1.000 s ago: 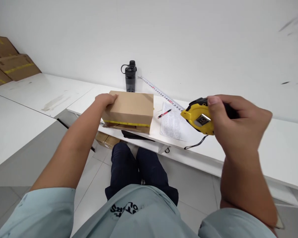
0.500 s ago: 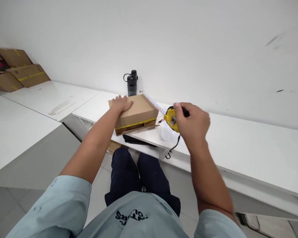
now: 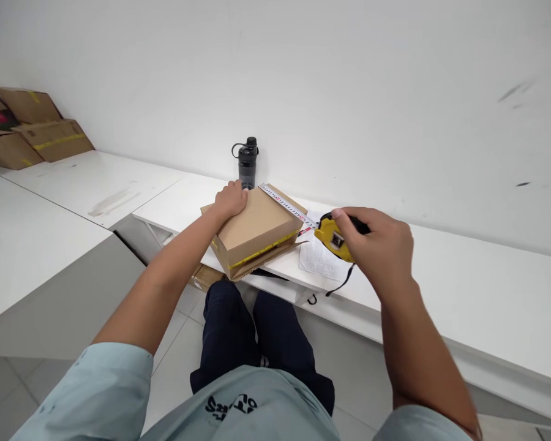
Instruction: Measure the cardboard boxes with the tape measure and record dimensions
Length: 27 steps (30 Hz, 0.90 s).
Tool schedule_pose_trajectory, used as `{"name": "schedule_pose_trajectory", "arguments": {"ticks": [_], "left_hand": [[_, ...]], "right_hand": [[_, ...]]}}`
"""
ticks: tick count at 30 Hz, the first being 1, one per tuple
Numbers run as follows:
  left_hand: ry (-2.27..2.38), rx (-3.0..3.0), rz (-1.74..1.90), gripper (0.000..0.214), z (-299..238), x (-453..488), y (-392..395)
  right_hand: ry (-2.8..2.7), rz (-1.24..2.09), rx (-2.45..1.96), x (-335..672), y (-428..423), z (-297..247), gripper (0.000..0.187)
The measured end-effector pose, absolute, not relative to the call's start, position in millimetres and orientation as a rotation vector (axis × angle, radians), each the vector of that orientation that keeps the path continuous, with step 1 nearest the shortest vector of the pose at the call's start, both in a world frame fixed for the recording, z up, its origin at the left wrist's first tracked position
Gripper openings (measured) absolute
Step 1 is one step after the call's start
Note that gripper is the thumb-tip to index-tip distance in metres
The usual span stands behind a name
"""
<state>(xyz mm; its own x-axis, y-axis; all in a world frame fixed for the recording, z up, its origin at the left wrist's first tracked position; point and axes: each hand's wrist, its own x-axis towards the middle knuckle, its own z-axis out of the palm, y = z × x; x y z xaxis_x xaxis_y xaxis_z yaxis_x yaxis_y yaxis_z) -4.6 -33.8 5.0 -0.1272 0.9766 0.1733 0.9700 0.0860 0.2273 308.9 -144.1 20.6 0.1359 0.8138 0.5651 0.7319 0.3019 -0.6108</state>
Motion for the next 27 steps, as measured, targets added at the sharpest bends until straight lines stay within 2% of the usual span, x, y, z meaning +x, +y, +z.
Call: {"name": "schedule_pose_trajectory", "arguments": {"ticks": [4,7,10,12,14,21,27], "left_hand": [[1.924,2.394,0.187,0.048,13.0,-3.6,-20.8],[2.043,2.27,0.148,0.037,21.0,6.5,-6.3],[2.212,2.024,0.399,0.045,16.6,19.2,8.0],[2.159,1.962,0.473,0.054,7.8,24.2,16.3],[2.072,1.999,0.411,0.06,-0.7,25.5,23.0],[2.081,2.077,0.314,0.058,-2.0,25.0,26.9],[2.115,2.101,0.32,0.063,2.6,27.8,20.2]], "right_hand": [[-1.625,0.082,-1.426,322.4,-155.3,10.3,0.032],[-1.642,0.069,-1.406,323.1,-158.2,4.3,0.03],[-1.65,0.043,-1.371,323.1,-156.9,2.4,0.028],[-1.665,0.013,-1.364,324.3,-156.0,2.6,0.028],[-1.689,-0.018,-1.352,325.6,-155.7,2.5,0.028],[-1.616,-0.049,-1.284,311.7,-139.6,-4.8,0.03],[-1.575,0.008,-1.244,275.2,-92.4,-7.4,0.041]]}}
